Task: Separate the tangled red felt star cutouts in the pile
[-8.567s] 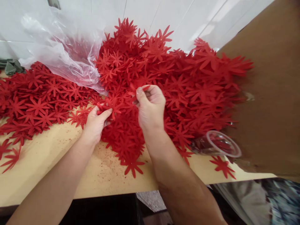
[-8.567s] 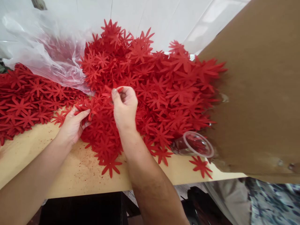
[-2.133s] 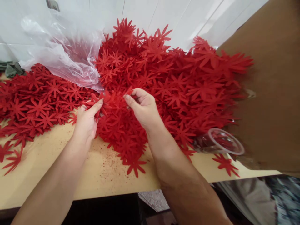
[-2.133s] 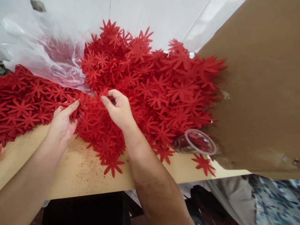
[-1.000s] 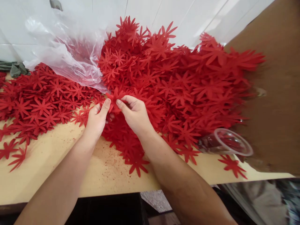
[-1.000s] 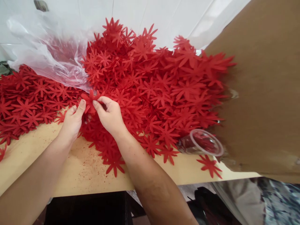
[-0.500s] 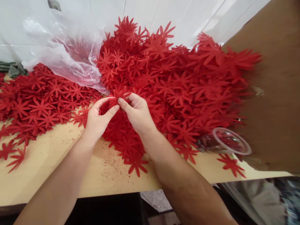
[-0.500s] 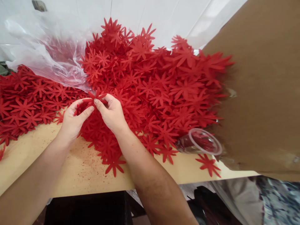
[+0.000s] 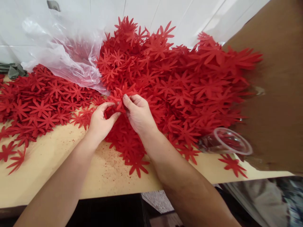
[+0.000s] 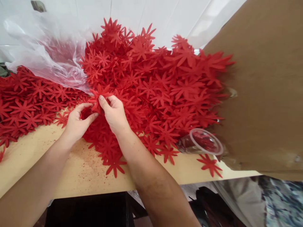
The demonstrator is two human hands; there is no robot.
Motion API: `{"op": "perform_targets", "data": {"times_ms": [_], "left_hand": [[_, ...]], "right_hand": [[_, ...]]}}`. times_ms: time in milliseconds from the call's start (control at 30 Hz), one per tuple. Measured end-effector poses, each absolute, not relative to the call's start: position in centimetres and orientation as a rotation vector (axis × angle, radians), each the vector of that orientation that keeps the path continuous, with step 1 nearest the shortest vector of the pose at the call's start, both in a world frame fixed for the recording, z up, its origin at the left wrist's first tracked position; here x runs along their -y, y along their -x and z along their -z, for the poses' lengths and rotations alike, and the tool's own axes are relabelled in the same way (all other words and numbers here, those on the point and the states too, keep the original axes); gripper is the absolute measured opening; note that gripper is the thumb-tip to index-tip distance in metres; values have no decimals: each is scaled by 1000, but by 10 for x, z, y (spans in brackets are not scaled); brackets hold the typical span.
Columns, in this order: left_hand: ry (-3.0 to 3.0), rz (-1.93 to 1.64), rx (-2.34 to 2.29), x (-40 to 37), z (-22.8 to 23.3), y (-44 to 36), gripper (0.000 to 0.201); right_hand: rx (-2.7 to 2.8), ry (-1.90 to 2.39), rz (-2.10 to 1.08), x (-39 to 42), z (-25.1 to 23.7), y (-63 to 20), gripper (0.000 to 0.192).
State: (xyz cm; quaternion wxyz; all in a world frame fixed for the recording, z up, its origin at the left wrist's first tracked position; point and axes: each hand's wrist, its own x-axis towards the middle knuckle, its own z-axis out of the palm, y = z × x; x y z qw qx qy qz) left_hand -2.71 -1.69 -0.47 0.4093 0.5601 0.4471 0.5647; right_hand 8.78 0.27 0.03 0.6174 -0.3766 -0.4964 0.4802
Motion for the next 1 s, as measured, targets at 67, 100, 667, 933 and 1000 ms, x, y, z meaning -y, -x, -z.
{"op": "perform_targets", "data": {"times_ms": [67, 100, 667, 933, 1000], "left_hand": [[-1466, -1418, -1159, 16, 6, 29, 14], [-1490, -1410, -1165, 16, 6, 31, 11], [-1477, -1600, -1197, 14, -2, 41, 32], [-1321, -1512, -998, 20, -8, 33, 26], [-1189, -1542, -996, 18, -6, 33, 17]], "right_hand": [[1128, 820, -1146, -4, 0, -90, 36], [1110, 804, -1147, -5, 0, -91, 36], [1160, 969, -924, -5, -12, -104, 37], [1659, 1072, -729, 11, -15, -93, 23], [1697, 1143, -685, 13, -16, -91, 25]]}}
